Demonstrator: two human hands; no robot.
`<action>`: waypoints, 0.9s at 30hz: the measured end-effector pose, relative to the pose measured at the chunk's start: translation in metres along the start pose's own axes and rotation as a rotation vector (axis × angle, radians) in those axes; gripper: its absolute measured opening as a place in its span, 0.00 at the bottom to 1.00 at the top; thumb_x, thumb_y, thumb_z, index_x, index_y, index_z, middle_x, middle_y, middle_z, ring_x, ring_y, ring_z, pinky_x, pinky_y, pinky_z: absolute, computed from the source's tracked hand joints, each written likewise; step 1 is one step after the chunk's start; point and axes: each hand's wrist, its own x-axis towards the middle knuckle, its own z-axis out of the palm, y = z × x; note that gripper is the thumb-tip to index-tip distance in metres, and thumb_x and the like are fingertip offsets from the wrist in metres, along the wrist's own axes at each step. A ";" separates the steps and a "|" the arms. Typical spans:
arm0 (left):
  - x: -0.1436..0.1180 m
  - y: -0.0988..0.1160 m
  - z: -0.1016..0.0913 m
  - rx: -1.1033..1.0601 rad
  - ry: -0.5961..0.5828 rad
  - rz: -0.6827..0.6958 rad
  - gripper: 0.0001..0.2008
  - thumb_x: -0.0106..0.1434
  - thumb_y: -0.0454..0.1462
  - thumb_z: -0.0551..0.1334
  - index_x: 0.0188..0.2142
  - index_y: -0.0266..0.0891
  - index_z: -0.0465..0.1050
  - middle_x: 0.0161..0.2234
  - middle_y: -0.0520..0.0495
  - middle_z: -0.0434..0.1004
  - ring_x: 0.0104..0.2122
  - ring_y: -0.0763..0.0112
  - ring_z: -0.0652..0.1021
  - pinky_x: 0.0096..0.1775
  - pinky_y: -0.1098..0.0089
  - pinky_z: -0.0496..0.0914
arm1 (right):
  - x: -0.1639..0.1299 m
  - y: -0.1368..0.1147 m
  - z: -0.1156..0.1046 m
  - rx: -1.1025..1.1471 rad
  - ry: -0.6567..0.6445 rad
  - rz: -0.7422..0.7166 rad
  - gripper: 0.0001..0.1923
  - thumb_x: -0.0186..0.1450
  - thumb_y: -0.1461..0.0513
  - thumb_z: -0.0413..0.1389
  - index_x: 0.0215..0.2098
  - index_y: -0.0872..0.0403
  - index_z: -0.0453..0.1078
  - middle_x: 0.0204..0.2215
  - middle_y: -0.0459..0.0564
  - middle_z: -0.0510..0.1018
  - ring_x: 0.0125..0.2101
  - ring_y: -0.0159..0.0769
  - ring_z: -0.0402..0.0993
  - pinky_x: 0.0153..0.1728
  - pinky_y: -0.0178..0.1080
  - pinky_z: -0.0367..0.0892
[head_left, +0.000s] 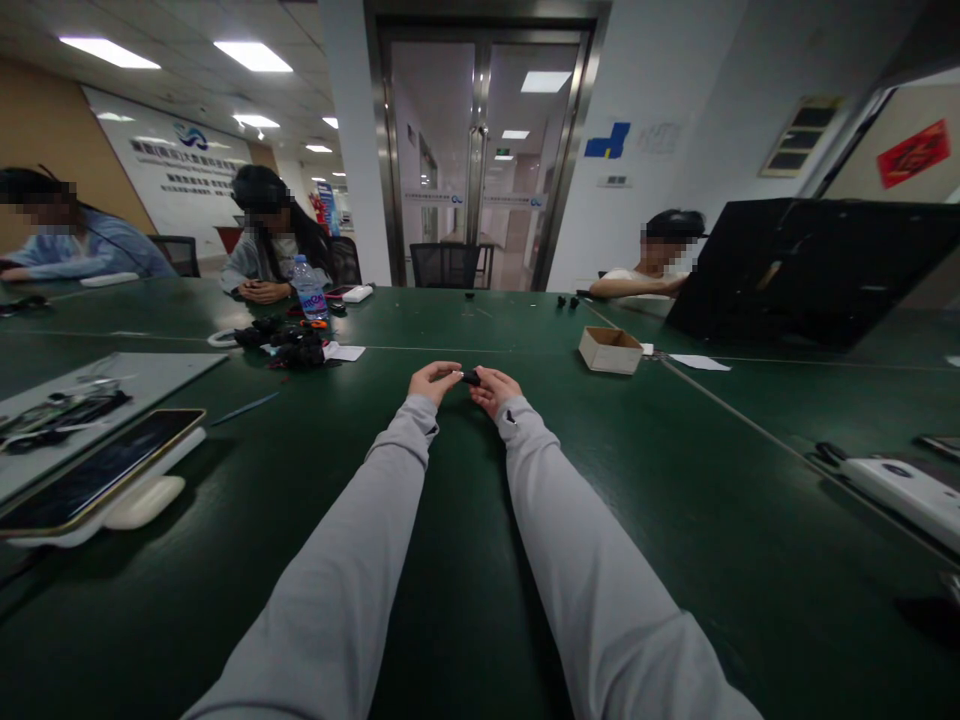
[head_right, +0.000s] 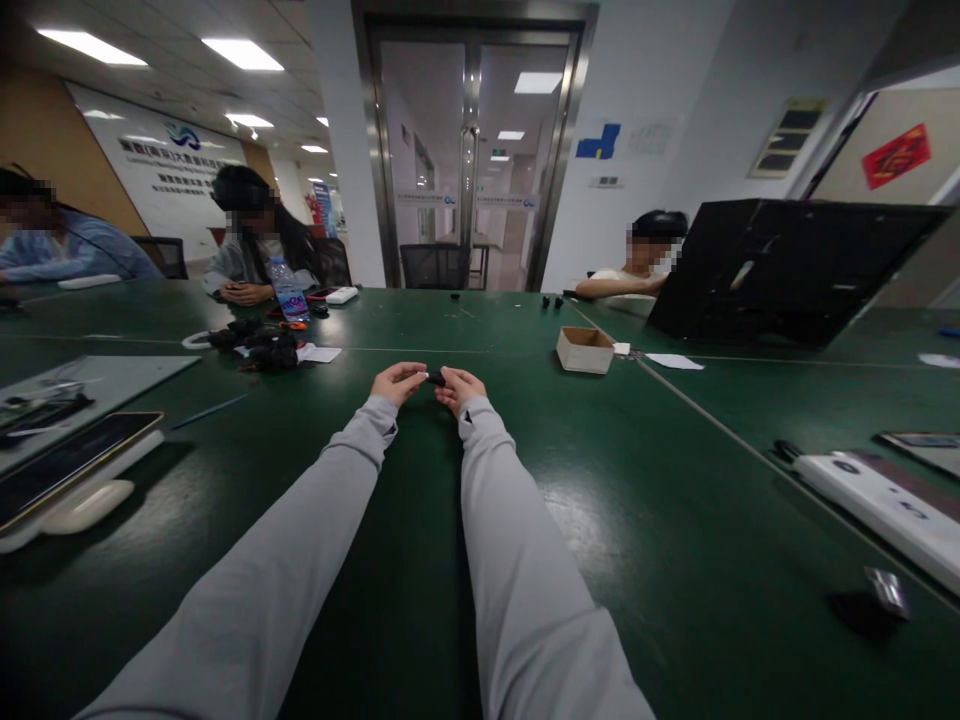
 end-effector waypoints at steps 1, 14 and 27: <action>0.000 0.000 0.000 -0.012 0.005 -0.009 0.15 0.42 0.40 0.67 0.31 0.36 0.75 0.28 0.46 0.75 0.26 0.74 0.72 0.29 0.73 0.67 | 0.000 0.000 0.000 0.000 -0.001 0.001 0.04 0.57 0.65 0.58 0.28 0.57 0.66 0.15 0.46 0.72 0.15 0.28 0.69 0.16 0.29 0.66; 0.003 -0.001 0.002 -0.121 0.151 -0.202 0.17 0.36 0.42 0.70 0.23 0.33 0.72 0.18 0.50 0.70 0.19 0.79 0.69 0.23 0.75 0.64 | -0.002 0.000 0.001 -0.032 -0.037 -0.005 0.05 0.55 0.69 0.58 0.29 0.56 0.68 0.18 0.43 0.74 0.15 0.26 0.69 0.18 0.29 0.67; 0.001 -0.002 0.000 -0.092 0.000 -0.082 0.17 0.38 0.37 0.68 0.31 0.36 0.73 0.29 0.47 0.74 0.27 0.75 0.72 0.29 0.74 0.66 | 0.000 0.000 0.001 -0.021 0.015 0.017 0.05 0.55 0.66 0.59 0.28 0.57 0.67 0.15 0.45 0.72 0.15 0.27 0.69 0.16 0.28 0.66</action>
